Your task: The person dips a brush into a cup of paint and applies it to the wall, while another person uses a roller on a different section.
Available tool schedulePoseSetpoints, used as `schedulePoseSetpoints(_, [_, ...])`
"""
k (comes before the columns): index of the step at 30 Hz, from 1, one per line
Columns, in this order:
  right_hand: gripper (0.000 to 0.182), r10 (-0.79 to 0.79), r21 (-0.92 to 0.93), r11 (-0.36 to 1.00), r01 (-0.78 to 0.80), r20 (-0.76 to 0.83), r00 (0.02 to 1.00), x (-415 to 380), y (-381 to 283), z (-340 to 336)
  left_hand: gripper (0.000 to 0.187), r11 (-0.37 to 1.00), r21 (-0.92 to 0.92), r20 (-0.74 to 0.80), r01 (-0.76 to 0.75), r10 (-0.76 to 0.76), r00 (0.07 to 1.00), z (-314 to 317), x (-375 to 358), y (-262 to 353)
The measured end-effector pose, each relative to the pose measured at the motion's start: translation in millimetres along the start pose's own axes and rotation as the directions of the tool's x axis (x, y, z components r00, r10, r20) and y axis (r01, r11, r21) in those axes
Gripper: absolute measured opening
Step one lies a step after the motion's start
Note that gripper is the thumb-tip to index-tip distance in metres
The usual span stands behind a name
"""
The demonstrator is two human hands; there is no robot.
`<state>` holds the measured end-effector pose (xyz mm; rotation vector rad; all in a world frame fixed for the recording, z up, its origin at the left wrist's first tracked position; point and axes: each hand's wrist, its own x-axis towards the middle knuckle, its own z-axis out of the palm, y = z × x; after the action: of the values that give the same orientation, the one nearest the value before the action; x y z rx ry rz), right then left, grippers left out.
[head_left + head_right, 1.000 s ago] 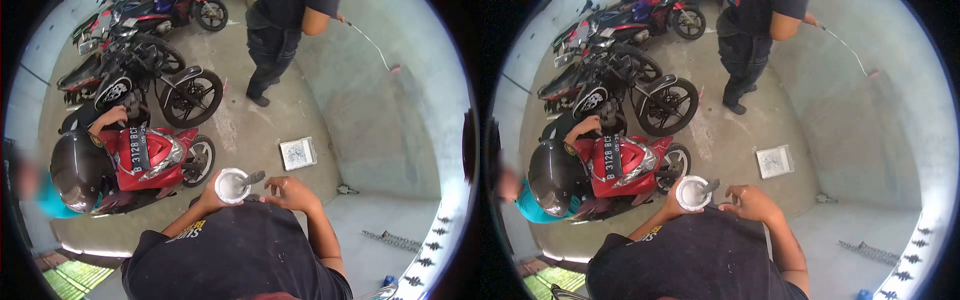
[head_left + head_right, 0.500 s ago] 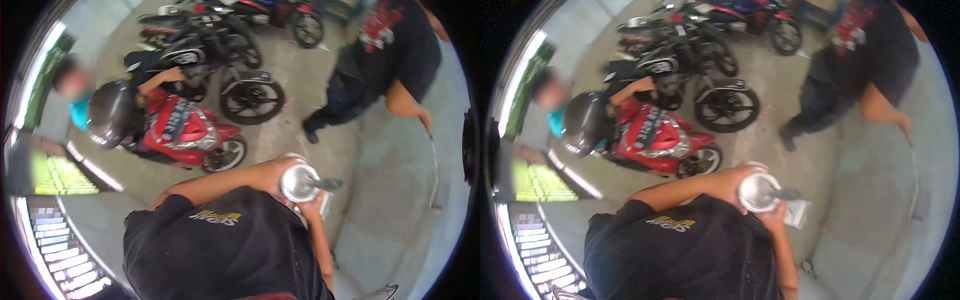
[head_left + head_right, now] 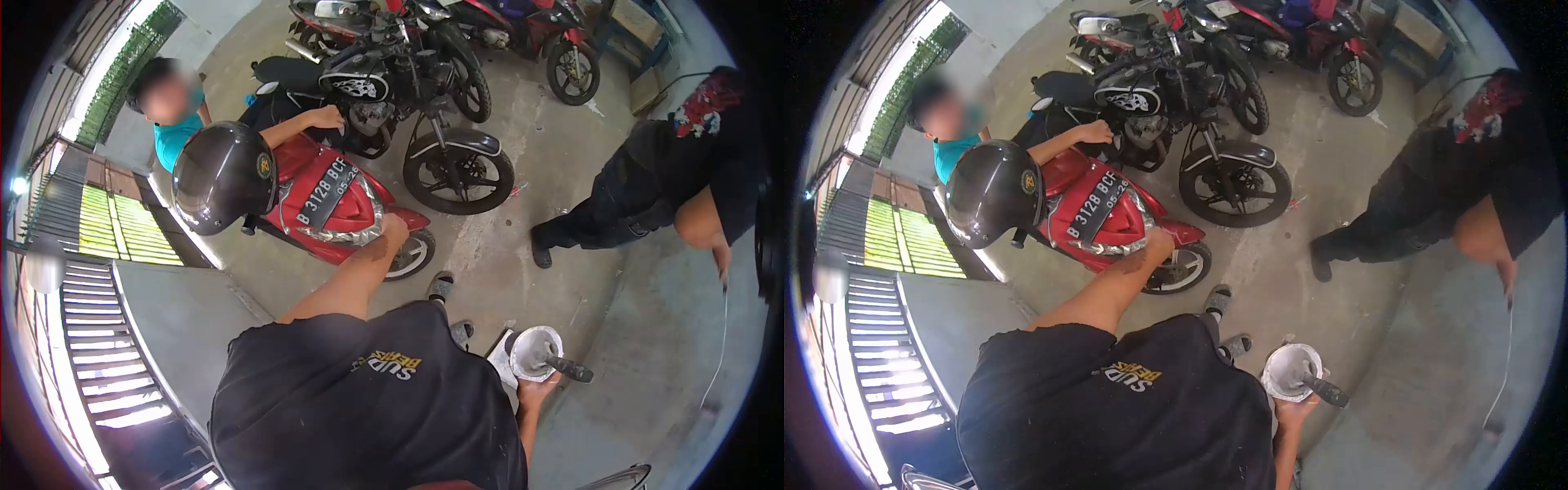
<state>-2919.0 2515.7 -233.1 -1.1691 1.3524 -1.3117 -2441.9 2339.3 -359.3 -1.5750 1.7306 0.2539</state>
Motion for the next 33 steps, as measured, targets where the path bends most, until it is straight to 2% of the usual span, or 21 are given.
schedulePoseSetpoints(1, [0.105, -0.038, -0.020, 0.999, 0.037, -0.046, 0.998, 7, -3, 4, 0.027, 1.000, -0.018, 0.043, 0.021, -0.021, 0.999, -3, -3, -5])
schedulePoseSetpoints(3, [0.109, -0.059, -0.092, 0.994, 0.064, 0.053, 0.997, 18, 14, -8, 0.028, 0.997, -0.051, 0.078, 0.065, -0.061, 0.995, -6, -1, -16])
schedulePoseSetpoints(5, [0.097, -0.054, -0.174, 0.983, 0.058, 0.027, 0.998, 36, 33, -7, 0.029, 0.997, -0.072, -0.007, -0.016, 0.015, 1.000, 2, 1, -26])
schedulePoseSetpoints(7, [0.091, -0.072, -0.010, 0.997, 0.072, 0.044, 0.996, 65, 11, 28, 0.025, 0.965, -0.208, 0.021, 0.158, -0.157, 0.987, 27, 35, -29])
schedulePoseSetpoints(9, [0.090, -0.174, -0.071, 0.979, 0.189, 0.181, 0.968, 96, -4, 45, 0.025, 0.965, -0.221, 0.034, 0.143, -0.139, 0.990, 28, 34, -39])
schedulePoseSetpoints(10, [0.094, -0.131, -0.012, 0.991, 0.134, 0.142, 0.981, 105, -7, 57, 0.025, 0.958, -0.237, 0.030, 0.163, -0.161, 0.987, 31, 40, -45])
schedulePoseSetpoints(12, [0.096, -0.105, 0.031, 0.994, 0.102, 0.163, 0.981, 117, -7, 68, 0.028, 0.964, -0.218, 0.036, 0.155, -0.151, 0.988, 43, 51, -52])
schedulePoseSetpoints(13, [0.099, -0.078, 0.081, 0.995, 0.065, 0.160, 0.984, 125, -4, 77, 0.028, 0.961, -0.220, 0.025, 0.167, -0.165, 0.986, 34, 52, -61])
schedulePoseSetpoints(15, [0.099, -0.123, 0.097, 0.989, 0.108, 0.168, 0.978, 146, -4, 99, 0.026, 0.969, -0.230, 0.130, 0.092, -0.063, 0.989, 7, 42, -78])
schedulePoseSetpoints(17, [0.099, -0.146, 0.077, 0.988, 0.135, 0.167, 0.975, 152, -12, 102, 0.026, 0.971, -0.218, 0.115, 0.099, -0.075, 0.991, 15, 54, -82])
schedulePoseSetpoints(18, [0.099, -0.076, 0.141, 0.988, 0.054, 0.157, 0.985, 157, -10, 102, 0.026, 0.975, -0.201, 0.090, 0.100, -0.083, 0.992, 16, 61, -77])
schedulePoseSetpoints(19, [0.099, -0.070, 0.123, 0.991, 0.051, 0.159, 0.985, 162, -19, 99, 0.026, 0.973, -0.214, 0.093, 0.088, -0.069, 0.993, 8, 57, -72])
schedulePoseSetpoints(21, [0.099, -0.023, 0.004, 1.000, 0.023, 0.267, 0.964, 181, -38, 105, 0.026, 0.967, -0.237, 0.097, 0.089, -0.067, 0.993, -24, 37, -73])
schedulePoseSetpoints(23, [0.098, -0.004, 0.053, 0.999, -0.012, 0.279, 0.960, 200, -50, 113, 0.027, 0.967, -0.231, 0.079, 0.107, -0.091, 0.993, -35, 45, -68])
schedulePoseSetpoints(25, [0.098, 0.010, 0.066, 0.997, -0.031, 0.295, 0.955, 217, -32, 98, 0.026, 0.934, -0.302, 0.217, 0.190, -0.126, 0.968, -40, 54, -51])
schedulePoseSetpoints(27, [0.099, 0.040, 0.035, 0.998, -0.053, 0.304, 0.952, 239, -26, 89, 0.026, 0.932, -0.333, 0.191, 0.144, -0.083, 0.978, -61, 42, -38])
schedulePoseSetpoints(29, [0.087, -0.097, -0.010, 0.994, 0.107, 0.359, 0.928, 263, -28, 93, 0.027, 0.934, -0.347, 0.156, 0.089, -0.036, 0.987, -75, 46, -33])
schedulePoseSetpoints(31, [0.086, -0.008, 0.039, 0.999, -0.005, 0.342, 0.940, 282, -37, 98, 0.034, 0.897, -0.413, 0.126, 0.156, -0.113, 0.985, -87, 58, -31])
schedulePoseSetpoints(32, [0.085, -0.054, 0.004, 0.998, 0.057, 0.362, 0.931, 293, -39, 97, 0.039, 0.881, -0.445, 0.131, 0.157, -0.110, 0.985, -100, 64, -36])
schedulePoseSetpoints(33, [0.084, -0.066, 0.042, 0.998, 0.054, 0.374, 0.925, 304, -46, 98, 0.044, 0.865, -0.477, 0.132, 0.156, -0.105, 0.986, -114, 73, -42])
